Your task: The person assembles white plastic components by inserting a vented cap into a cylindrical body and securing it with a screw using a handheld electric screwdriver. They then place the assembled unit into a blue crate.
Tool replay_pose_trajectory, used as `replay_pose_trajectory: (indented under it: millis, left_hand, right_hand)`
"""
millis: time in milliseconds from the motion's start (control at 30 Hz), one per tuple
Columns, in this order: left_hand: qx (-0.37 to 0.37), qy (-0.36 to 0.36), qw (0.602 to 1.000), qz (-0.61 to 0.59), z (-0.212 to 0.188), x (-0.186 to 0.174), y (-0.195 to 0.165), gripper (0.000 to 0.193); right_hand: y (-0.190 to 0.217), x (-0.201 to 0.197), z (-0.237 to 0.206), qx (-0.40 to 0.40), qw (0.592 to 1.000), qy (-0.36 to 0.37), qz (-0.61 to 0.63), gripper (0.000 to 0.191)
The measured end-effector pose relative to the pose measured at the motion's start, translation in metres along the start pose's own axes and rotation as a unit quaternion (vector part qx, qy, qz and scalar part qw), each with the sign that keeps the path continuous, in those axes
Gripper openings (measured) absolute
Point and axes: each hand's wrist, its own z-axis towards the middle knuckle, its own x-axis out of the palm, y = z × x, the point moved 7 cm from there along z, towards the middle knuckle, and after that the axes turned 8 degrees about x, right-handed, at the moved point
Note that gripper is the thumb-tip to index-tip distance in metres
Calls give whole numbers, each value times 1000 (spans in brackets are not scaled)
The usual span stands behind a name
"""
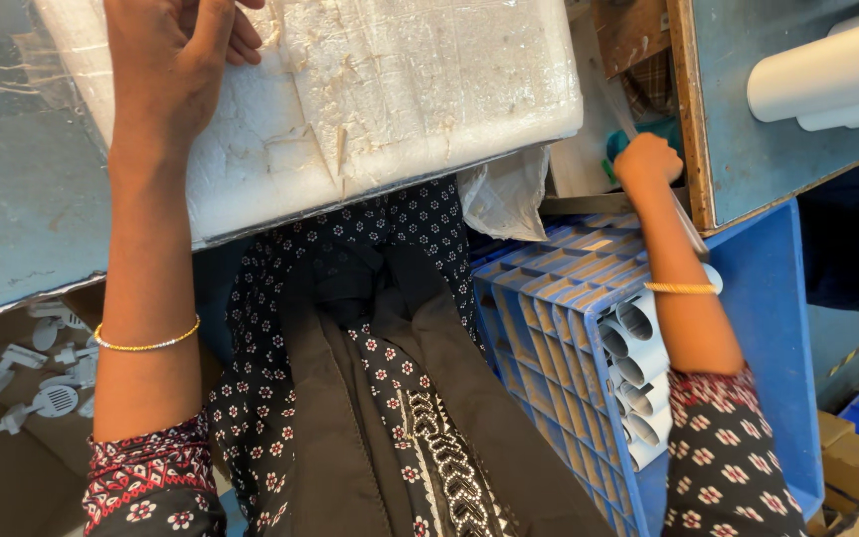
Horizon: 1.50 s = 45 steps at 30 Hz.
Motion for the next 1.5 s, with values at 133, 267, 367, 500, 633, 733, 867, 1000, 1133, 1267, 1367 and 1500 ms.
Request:
replay_pose_trajectory:
  millis: [133, 267, 367, 500, 633, 733, 867, 1000, 1133, 1267, 1367, 1500]
  left_hand:
    - [57, 20, 998, 29, 2, 1, -8, 20]
    - [56, 14, 998, 14, 6, 0, -10, 20]
    - [42, 10, 999, 9, 8, -2, -8, 18]
    - [8, 3, 1000, 4, 7, -4, 2, 18]
    - [30, 13, 999, -1, 6, -4, 6, 21]
    - [23, 13, 1000, 8, 4, -5, 9, 20]
    - [9, 9, 1000, 11, 2, -7, 11, 21]
    - [33, 11, 999, 1, 4, -6, 7, 21]
    - [49, 16, 998, 24, 6, -5, 2, 23]
    - [50, 12, 998, 23, 7, -6, 0, 22]
    - [44, 10, 999, 25, 7, -7, 0, 22]
    - [29, 11, 999, 29, 7, -10, 3, 24]
  right_hand:
    - [21, 1, 9, 51, 980, 73, 176, 36]
    - [42, 16, 7, 82, 830, 231, 502, 34]
    - [54, 26, 1, 80, 709, 320, 623, 27]
    - [51, 42, -2, 97, 628, 379, 673, 29]
    - [43, 53, 6, 134, 604, 394, 680, 31]
    - [44, 37, 20, 25, 549, 362, 753, 36]
    - [43, 51, 9, 125, 427, 492, 749, 47]
    - [31, 73, 0, 204, 536, 491, 656, 45]
    - [29, 80, -2, 233, 529, 467, 669, 42]
    - [18, 75, 9, 230, 574, 353, 702, 45]
    - [23, 73, 10, 213, 528, 338, 749, 61]
    - [29, 61, 23, 105, 590, 284, 749, 87]
